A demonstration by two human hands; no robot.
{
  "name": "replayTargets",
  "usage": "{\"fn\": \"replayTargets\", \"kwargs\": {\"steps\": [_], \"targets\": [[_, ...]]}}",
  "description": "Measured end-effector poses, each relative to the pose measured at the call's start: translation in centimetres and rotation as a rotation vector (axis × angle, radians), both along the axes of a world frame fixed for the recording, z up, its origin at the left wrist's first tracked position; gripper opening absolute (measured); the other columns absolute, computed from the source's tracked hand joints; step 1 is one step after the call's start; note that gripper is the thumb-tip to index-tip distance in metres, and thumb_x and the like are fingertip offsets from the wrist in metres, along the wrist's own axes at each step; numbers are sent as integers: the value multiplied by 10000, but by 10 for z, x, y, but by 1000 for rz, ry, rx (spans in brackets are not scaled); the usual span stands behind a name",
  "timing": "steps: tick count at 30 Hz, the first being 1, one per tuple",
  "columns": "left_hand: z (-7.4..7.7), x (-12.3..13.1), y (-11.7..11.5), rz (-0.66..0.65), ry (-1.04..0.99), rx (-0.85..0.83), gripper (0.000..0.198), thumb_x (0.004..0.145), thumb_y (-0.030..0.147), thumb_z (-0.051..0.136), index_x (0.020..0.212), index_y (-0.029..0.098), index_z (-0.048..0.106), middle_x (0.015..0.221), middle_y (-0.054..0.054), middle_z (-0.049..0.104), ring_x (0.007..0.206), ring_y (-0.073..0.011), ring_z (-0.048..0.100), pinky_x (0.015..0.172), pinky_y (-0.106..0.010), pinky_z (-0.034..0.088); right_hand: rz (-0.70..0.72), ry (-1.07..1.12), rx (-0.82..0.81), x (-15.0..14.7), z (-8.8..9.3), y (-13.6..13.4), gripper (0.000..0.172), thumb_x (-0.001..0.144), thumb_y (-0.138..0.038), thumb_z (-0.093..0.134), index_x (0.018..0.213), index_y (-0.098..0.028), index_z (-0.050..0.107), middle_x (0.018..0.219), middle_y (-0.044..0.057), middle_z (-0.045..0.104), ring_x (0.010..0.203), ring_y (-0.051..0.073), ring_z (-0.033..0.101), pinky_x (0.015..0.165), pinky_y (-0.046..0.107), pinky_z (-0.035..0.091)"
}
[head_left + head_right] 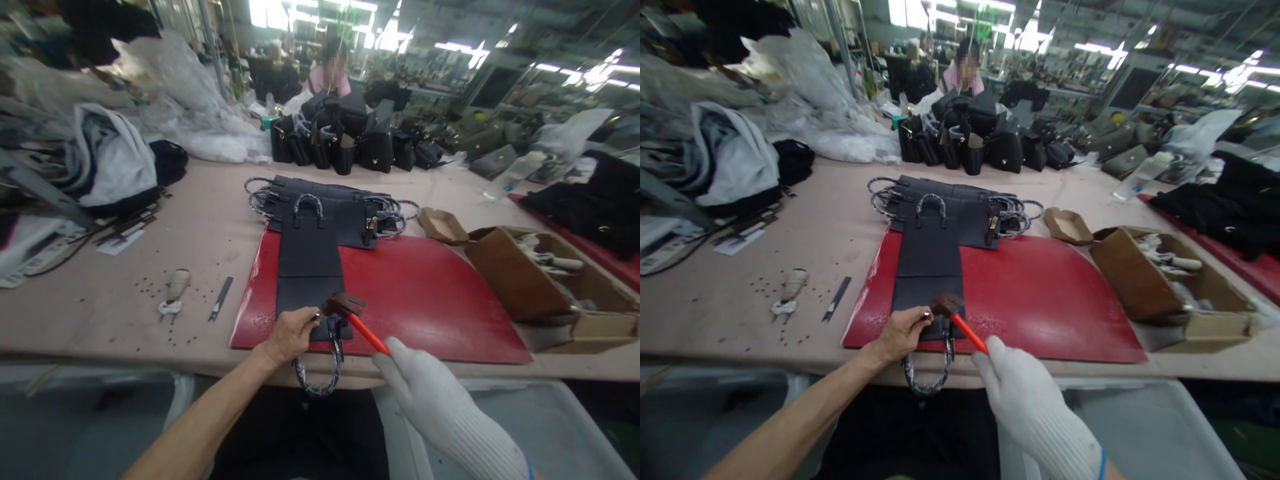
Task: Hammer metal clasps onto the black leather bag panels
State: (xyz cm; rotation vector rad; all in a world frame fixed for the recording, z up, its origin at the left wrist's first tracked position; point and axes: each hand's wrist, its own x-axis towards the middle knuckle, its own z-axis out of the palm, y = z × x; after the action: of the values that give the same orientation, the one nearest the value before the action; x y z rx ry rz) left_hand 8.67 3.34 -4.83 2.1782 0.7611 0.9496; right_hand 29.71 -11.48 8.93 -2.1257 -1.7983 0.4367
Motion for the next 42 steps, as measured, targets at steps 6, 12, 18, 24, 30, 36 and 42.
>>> {"fn": "replayTargets", "kwargs": {"steps": [6, 12, 18, 24, 30, 36, 42], "targets": [[-1, 2, 0, -5, -59, 7, 167, 990, 161, 499, 975, 200, 661, 865, -41, 737, 781, -163, 723, 737, -240, 554, -147, -321, -155, 55, -38, 4, 284, 1038, -398, 419, 909, -219, 599, 711, 59, 691, 671, 245, 680, 586, 307, 336], [1, 4, -2, 22, -68, 45, 164, 987, 157, 499, 981, 203, 656, 842, -35, 734, 754, -159, 722, 705, -233, 551, -149, -496, 155, 65, -82, 30, 349, 987, -279, 495, 1266, -118, 630, 1216, 204, 686, 1035, 331, 681, 875, 437, 519], [5, 2, -4, 42, -20, 50, 137, 995, 185, 521, 996, 209, 656, 855, -36, 738, 747, -159, 722, 699, -229, 556, 124, -82, 294, -23, -99, 48, 495, 878, -268, 627, 1368, -197, 609, 1394, 133, 614, 1305, 321, 545, 1152, 519, 420], [11, 5, -10, -87, -82, 76, 202, 979, 194, 497, 905, 205, 685, 821, -56, 747, 746, -173, 724, 724, -253, 574, 116, 12, 229, -46, -112, 51, 621, 770, -185, 653, 1389, -216, 622, 1460, 114, 573, 1413, 334, 449, 1255, 610, 238], [34, -30, 43, 662, -377, -340, 233, 972, 396, 544, 927, 187, 638, 778, -36, 732, 691, -193, 720, 680, -284, 585, 129, 15, 240, -37, -118, 54, 615, 776, -191, 655, 1388, -249, 627, 1467, 89, 577, 1419, 324, 456, 1260, 588, 248], [43, -127, 101, 982, 507, -205, 224, 949, 267, 534, 1016, 153, 715, 967, -147, 780, 930, -285, 734, 784, -331, 520, -28, -120, 356, -41, -134, 39, 583, 840, -275, 629, 1415, -197, 572, 1398, 176, 623, 1266, 399, 598, 1079, 584, 480], [32, -157, 92, 925, 689, -222, 192, 910, 214, 573, 969, 141, 741, 1060, -191, 764, 1014, -338, 714, 854, -386, 507, -207, 74, -66, -41, -132, 12, 608, 965, -356, 476, 1551, -198, 440, 952, 155, 780, 746, 342, 767, 626, 423, 575]]}}
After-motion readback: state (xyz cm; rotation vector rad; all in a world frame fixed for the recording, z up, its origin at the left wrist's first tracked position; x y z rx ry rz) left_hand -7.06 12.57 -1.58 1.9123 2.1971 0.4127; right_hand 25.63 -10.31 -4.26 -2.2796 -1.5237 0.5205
